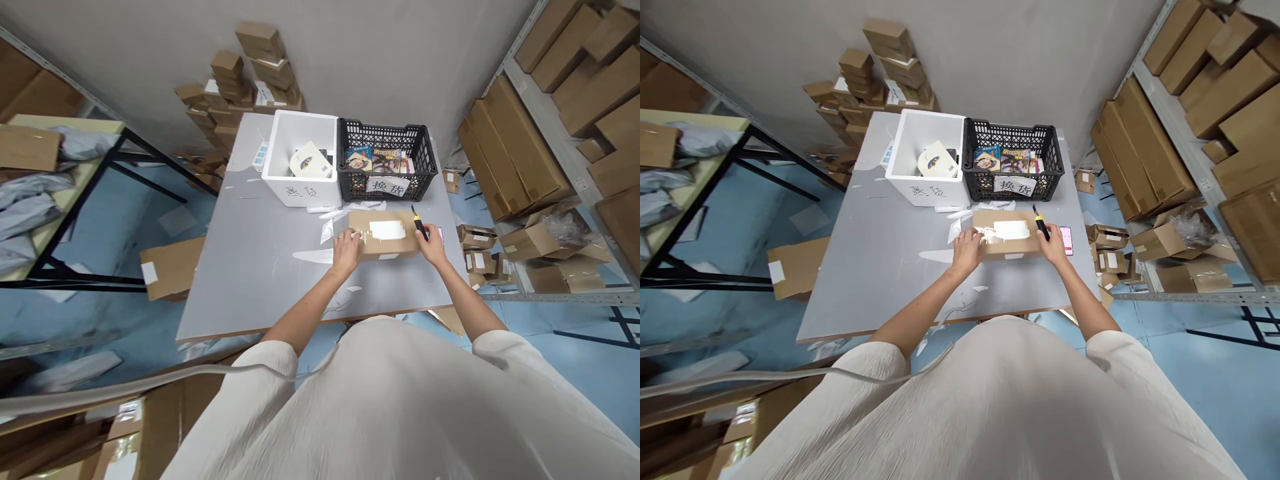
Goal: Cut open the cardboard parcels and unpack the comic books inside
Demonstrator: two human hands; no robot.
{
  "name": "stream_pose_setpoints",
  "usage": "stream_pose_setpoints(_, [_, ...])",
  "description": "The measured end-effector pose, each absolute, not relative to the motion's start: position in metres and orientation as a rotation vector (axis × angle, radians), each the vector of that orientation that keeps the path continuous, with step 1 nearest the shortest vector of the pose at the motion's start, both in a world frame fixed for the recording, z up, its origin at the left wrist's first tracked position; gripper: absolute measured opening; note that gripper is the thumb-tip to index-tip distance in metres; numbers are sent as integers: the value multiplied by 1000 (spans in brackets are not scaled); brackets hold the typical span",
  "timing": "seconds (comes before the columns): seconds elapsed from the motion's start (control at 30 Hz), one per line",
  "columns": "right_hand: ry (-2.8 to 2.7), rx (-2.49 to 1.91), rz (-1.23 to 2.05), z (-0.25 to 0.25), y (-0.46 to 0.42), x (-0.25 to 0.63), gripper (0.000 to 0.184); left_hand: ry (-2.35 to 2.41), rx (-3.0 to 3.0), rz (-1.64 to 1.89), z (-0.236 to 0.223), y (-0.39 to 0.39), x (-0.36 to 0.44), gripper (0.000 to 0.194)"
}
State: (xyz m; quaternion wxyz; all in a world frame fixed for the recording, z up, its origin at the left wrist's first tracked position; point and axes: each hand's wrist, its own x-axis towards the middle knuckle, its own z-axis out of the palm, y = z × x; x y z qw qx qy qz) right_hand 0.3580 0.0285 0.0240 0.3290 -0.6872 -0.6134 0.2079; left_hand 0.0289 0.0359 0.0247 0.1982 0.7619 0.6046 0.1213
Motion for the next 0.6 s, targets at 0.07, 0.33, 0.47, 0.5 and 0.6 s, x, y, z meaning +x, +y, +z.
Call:
stream_pose_setpoints(0.07, [-1605,-1776,633,25,25,357,76,1585,2190,274,20,30,28,47])
stream_pose_setpoints(0.33, [-1779,-1767,774,44,34,338,64,1518,2231,302,14,29,31,50])
stream_pose_setpoints(0.47, [-1944,-1776,889,59,51,322,54,1493,2205,349,8,29,31,64])
stream_pose_setpoints(0.5, [-2002,-1761,887,62,56,318,51,1485,2195,350,7,28,30,65])
stream_pose_setpoints(0.6, [-2188,-1708,821,68,73,304,46,1470,2184,353,3,23,27,63])
